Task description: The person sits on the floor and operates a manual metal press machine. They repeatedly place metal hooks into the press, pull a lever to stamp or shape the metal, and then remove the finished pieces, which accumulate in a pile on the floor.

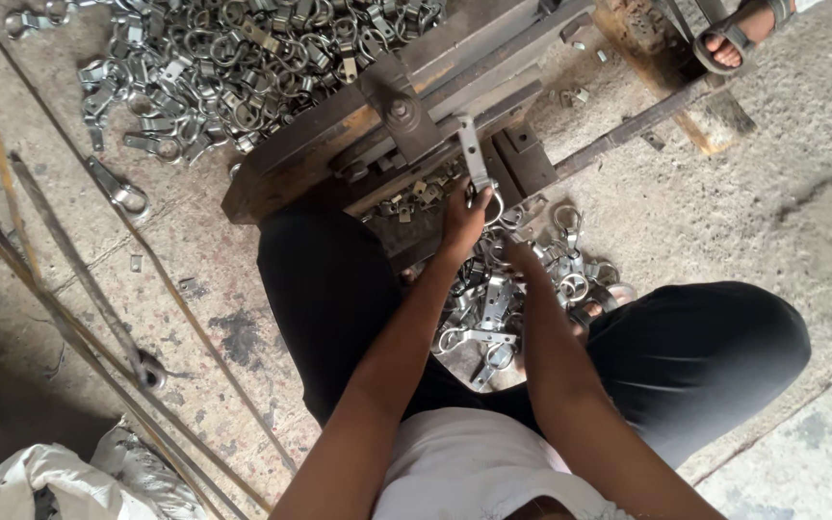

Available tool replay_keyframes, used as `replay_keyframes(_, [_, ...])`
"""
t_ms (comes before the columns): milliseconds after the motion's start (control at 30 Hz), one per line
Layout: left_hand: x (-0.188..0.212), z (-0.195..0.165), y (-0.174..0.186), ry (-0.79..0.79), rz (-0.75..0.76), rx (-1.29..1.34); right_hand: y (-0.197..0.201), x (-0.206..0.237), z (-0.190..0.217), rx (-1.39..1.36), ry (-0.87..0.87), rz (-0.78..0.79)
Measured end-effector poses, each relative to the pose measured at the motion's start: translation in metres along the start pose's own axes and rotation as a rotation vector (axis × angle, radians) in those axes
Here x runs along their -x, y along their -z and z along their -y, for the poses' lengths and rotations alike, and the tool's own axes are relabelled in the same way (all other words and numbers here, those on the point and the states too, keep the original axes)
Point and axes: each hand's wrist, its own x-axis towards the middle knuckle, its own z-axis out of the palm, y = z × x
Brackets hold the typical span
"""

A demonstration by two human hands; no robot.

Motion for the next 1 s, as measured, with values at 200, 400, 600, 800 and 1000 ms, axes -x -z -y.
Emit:
replay_keyframes(200, [-0.016, -0.008, -0.021, -0.002, 0.02, 0.093, 0.048, 0.011, -0.036, -0.016, -0.224, -0.094])
replay_keyframes(400, [-0.023, -0.02, -0.023, 0.238, 0.053, 0.325, 0.013, 0.016, -0.047, 0.12, -0.053, -0.424])
replay_keyframes(600, [-0.03, -0.023, -0.022, 0.204, -0.077, 0.441, -0.01, 0.015, -0.046, -0.007, -0.081, -0.619])
replay_keyframes(800, [-0.038, -0.014, -0.009, 0.102, -0.105, 0.524, 0.005, 0.011, -0.04, -0.142, -0.174, -0.392])
replay_keyframes(1000, [-0.034, -0.016, -0.003, 0.184, -0.171, 0.428, 0.002, 0.009, -0.036, -0.215, -0.151, -0.477])
